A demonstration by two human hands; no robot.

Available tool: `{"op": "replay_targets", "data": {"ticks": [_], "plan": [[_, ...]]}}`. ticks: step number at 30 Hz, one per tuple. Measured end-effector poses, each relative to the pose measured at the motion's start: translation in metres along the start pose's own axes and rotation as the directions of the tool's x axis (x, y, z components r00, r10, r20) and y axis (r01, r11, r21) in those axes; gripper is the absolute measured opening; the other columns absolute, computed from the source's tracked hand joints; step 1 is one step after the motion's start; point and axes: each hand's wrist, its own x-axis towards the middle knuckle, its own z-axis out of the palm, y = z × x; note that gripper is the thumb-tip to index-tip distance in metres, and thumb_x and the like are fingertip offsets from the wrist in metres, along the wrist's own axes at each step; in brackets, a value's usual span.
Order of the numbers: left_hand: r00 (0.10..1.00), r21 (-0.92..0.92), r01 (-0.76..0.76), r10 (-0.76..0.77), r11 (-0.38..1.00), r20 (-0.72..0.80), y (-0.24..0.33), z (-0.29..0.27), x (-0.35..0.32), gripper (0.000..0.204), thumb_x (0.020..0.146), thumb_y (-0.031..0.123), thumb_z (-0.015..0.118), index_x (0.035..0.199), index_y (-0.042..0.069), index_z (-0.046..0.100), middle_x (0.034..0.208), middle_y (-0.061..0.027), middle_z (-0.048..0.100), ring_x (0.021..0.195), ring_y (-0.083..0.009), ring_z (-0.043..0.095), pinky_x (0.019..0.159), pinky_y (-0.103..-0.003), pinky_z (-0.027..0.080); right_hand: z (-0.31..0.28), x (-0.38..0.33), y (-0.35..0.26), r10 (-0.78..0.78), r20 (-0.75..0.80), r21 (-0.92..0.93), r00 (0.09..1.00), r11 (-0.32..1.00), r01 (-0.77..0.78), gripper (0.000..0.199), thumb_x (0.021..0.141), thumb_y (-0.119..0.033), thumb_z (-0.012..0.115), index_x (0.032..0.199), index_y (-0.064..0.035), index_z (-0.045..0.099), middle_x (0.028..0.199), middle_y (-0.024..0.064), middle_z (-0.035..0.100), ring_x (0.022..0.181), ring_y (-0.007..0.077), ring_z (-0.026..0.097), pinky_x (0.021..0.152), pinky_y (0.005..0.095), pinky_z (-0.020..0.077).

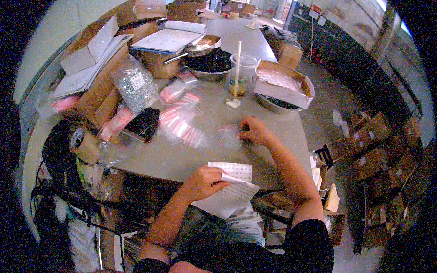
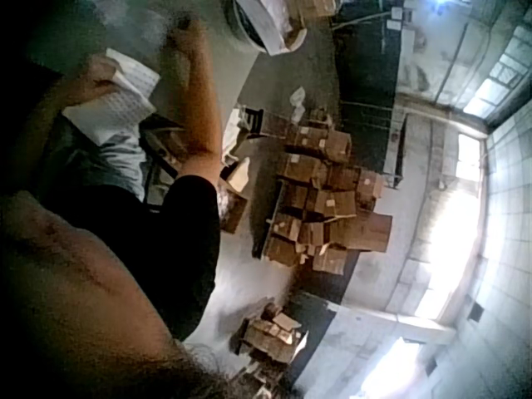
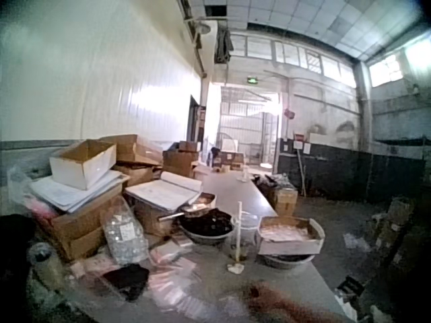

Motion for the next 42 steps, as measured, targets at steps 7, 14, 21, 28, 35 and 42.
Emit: {"op": "replay_targets", "data": {"ticks": [7,14,21,28,35,42], "plan": [[1.000,0.018,0.021,-0.022,1.000,0.014,0.005,-0.007,0.003,0.024,0.081,0.021,0.068,0.070,0.001,0.058,0.082,-0.0135,0.064,0.076,-0.0319,0.060,0.071,-0.039,0.046,0.018,0.012,0.004,-0.215,-0.050,-0.315,0.975,0.930,0.189,0.022,0.080,-0.023,0.069,0.084,-0.0037,0.061,0.095,0.0134,0.057,0.090,0.0270,0.053,0.077,0.0366,0.0449],[1.000,-0.003,0.017,-0.017,1.000,-0.022,0.001,0.000,0.000,0.025,0.081,0.020,0.069,0.070,0.001,0.058,0.083,-0.0144,0.064,0.077,-0.0331,0.060,0.072,-0.041,0.046,0.011,0.010,0.015,-0.167,-0.144,-0.189,0.975,0.972,0.139,0.028,0.077,-0.035,0.069,0.086,-0.0084,0.066,0.093,0.0164,0.063,0.103,0.0350,0.053,0.089,0.0443,0.0424],[0.997,-0.078,0.039,-0.044,0.996,-0.059,0.000,-0.001,0.000,0.025,0.080,0.020,0.069,0.070,0.000,0.057,0.081,-0.0155,0.063,0.076,-0.0340,0.060,0.074,-0.043,0.045,-0.013,0.009,0.011,0.004,-0.166,0.075,0.986,0.997,0.009,0.022,0.080,-0.028,0.067,0.083,-0.0062,0.065,0.089,0.0144,0.063,0.086,0.0311,0.057,0.077,0.0403,0.0460],[0.966,-0.124,0.234,-0.245,0.964,-0.087,0.002,-0.010,0.003,0.019,0.080,0.016,0.069,0.076,-0.001,0.061,0.068,-0.0144,0.057,0.062,-0.0319,0.054,0.059,-0.038,0.043,-0.119,0.042,0.021,-0.176,-0.908,-0.310,0.382,0.892,-0.327,0.018,0.082,-0.020,0.066,0.087,-0.0032,0.063,0.092,0.0134,0.062,0.096,0.0318,0.058,0.080,0.0424,0.0461],[0.920,-0.263,0.309,-0.357,0.914,-0.161,-0.005,-0.010,0.003,0.016,0.082,0.012,0.068,0.088,-0.002,0.065,0.070,-0.0111,0.060,0.063,-0.0205,0.057,0.057,-0.032,0.044,-0.125,0.021,0.019,-0.235,-0.879,-0.367,0.414,0.889,-0.275,0.021,0.081,-0.018,0.068,0.095,-0.0046,0.062,0.095,0.0113,0.063,0.093,0.0291,0.059,0.078,0.0403,0.0467],[0.817,-0.566,0.377,-0.552,0.733,-0.170,-0.012,0.000,-0.003,0.014,0.086,0.009,0.066,0.093,-0.003,0.066,0.082,-0.0070,0.066,0.072,-0.0097,0.058,0.062,-0.026,0.047,-0.009,-0.104,-0.070,-0.242,0.004,0.338,0.970,0.913,0.226,0.031,0.074,-0.008,0.077,0.098,-0.0044,0.059,0.088,0.0014,0.060,0.079,0.0102,0.056,0.072,0.0267,0.0476]]}}
